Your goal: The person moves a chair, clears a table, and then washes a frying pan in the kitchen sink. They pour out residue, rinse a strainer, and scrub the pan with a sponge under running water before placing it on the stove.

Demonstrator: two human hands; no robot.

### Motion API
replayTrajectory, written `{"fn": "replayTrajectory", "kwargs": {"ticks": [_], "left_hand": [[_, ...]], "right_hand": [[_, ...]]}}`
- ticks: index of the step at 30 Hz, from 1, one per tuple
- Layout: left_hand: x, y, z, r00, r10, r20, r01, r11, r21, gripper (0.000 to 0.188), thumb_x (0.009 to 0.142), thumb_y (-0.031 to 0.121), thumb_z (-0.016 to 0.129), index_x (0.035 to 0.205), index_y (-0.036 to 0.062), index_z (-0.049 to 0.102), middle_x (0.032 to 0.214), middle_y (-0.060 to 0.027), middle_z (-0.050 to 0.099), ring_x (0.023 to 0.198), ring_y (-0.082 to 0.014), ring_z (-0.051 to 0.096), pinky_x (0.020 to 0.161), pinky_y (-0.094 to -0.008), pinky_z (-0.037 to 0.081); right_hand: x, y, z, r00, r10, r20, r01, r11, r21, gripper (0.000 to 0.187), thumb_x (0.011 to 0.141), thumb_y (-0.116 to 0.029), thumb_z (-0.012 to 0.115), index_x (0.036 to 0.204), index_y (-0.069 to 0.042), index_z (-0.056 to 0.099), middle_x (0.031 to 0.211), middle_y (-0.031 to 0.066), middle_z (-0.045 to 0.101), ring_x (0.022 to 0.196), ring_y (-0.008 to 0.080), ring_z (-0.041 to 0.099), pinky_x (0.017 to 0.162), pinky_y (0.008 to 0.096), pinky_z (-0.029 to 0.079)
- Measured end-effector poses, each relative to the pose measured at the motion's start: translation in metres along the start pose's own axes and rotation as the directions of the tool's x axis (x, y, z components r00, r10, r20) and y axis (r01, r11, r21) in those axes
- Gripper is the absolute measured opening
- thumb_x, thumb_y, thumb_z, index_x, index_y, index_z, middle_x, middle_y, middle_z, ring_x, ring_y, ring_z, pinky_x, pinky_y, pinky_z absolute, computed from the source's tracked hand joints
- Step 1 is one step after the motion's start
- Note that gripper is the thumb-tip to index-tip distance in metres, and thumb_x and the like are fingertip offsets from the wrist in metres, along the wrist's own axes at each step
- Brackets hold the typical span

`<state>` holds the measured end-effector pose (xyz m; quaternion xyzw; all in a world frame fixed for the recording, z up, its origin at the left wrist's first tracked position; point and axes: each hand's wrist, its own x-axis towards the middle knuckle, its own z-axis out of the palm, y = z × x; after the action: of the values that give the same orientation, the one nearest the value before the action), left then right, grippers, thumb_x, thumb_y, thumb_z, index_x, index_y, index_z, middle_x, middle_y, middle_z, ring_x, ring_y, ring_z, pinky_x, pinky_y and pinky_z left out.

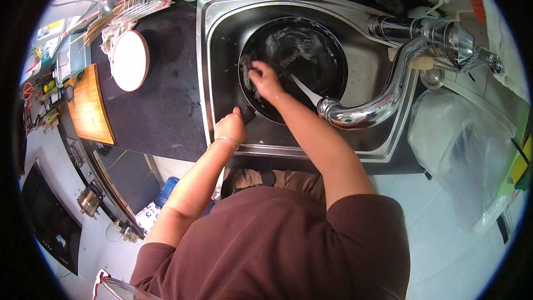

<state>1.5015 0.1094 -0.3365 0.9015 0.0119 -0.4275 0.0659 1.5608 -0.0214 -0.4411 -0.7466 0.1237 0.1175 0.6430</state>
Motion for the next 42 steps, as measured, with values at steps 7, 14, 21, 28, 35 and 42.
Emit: {"fn": "replayTrajectory", "kwargs": {"ticks": [7, 14, 21, 28, 35, 42], "left_hand": [[0.003, -0.003, 0.005, 1.000, 0.004, -0.016, -0.005, 0.999, -0.047, 0.015, 0.080, 0.008, 0.047, 0.093, 0.0016, 0.050, 0.084, -0.0198, 0.064, 0.081, -0.0342, 0.064, 0.070, -0.0419, 0.051], [0.001, 0.001, -0.001, 1.000, -0.011, -0.005, 0.010, 0.998, -0.064, 0.018, 0.075, 0.005, 0.053, 0.093, 0.0020, 0.051, 0.085, -0.0203, 0.064, 0.082, -0.0354, 0.063, 0.072, -0.0424, 0.050], [0.002, 0.000, 0.000, 0.999, -0.029, 0.023, 0.030, 0.999, -0.040, 0.020, 0.077, 0.006, 0.053, 0.096, 0.0020, 0.050, 0.086, -0.0190, 0.064, 0.083, -0.0337, 0.064, 0.072, -0.0413, 0.051], [0.000, 0.002, 0.000, 1.000, 0.010, -0.024, -0.010, 1.000, -0.014, 0.018, 0.077, 0.006, 0.051, 0.094, 0.0020, 0.049, 0.083, -0.0196, 0.064, 0.079, -0.0346, 0.064, 0.070, -0.0420, 0.051], [0.001, 0.000, 0.003, 0.999, -0.036, -0.034, 0.036, 0.999, -0.002, 0.020, 0.076, 0.006, 0.051, 0.095, 0.0021, 0.048, 0.083, -0.0218, 0.064, 0.080, -0.0365, 0.063, 0.070, -0.0436, 0.051], [0.003, 0.002, 0.002, 0.999, -0.048, -0.010, 0.048, 0.998, -0.038, 0.020, 0.075, 0.006, 0.051, 0.095, 0.0027, 0.049, 0.084, -0.0210, 0.064, 0.082, -0.0353, 0.063, 0.071, -0.0427, 0.050]], "right_hand": [[-0.115, -0.007, -0.100, 0.847, -0.119, 0.518, 0.413, 0.761, -0.501, 0.029, 0.077, -0.008, 0.057, 0.106, -0.007, 0.061, 0.107, 0.0127, 0.053, 0.100, 0.0313, 0.049, 0.088, 0.0375, 0.041], [-0.116, 0.008, -0.101, 0.795, -0.168, 0.583, 0.511, 0.702, -0.496, 0.029, 0.077, -0.007, 0.057, 0.106, -0.008, 0.061, 0.109, 0.0131, 0.054, 0.101, 0.0312, 0.049, 0.087, 0.0379, 0.042], [-0.112, 0.008, -0.121, 0.779, -0.181, 0.601, 0.520, 0.722, -0.457, 0.023, 0.077, -0.012, 0.059, 0.099, -0.011, 0.065, 0.100, 0.0114, 0.058, 0.094, 0.0260, 0.053, 0.079, 0.0366, 0.045], [0.036, 0.019, -0.207, 0.726, -0.261, 0.636, 0.647, -0.053, -0.761, 0.014, 0.075, -0.012, 0.056, 0.082, -0.005, 0.065, 0.108, 0.0112, 0.055, 0.105, 0.0261, 0.049, 0.085, 0.0369, 0.040], [0.032, 0.043, -0.027, 0.909, -0.412, 0.065, 0.336, 0.629, -0.701, 0.040, 0.078, -0.003, 0.051, 0.118, -0.004, 0.050, 0.129, 0.0223, 0.040, 0.124, 0.0392, 0.034, 0.103, 0.0414, 0.030], [-0.078, 0.043, -0.078, 0.838, 0.070, 0.541, 0.347, 0.697, -0.627, 0.043, 0.075, 0.000, 0.052, 0.117, -0.007, 0.054, 0.130, 0.0177, 0.044, 0.124, 0.0359, 0.036, 0.103, 0.0419, 0.031]]}}
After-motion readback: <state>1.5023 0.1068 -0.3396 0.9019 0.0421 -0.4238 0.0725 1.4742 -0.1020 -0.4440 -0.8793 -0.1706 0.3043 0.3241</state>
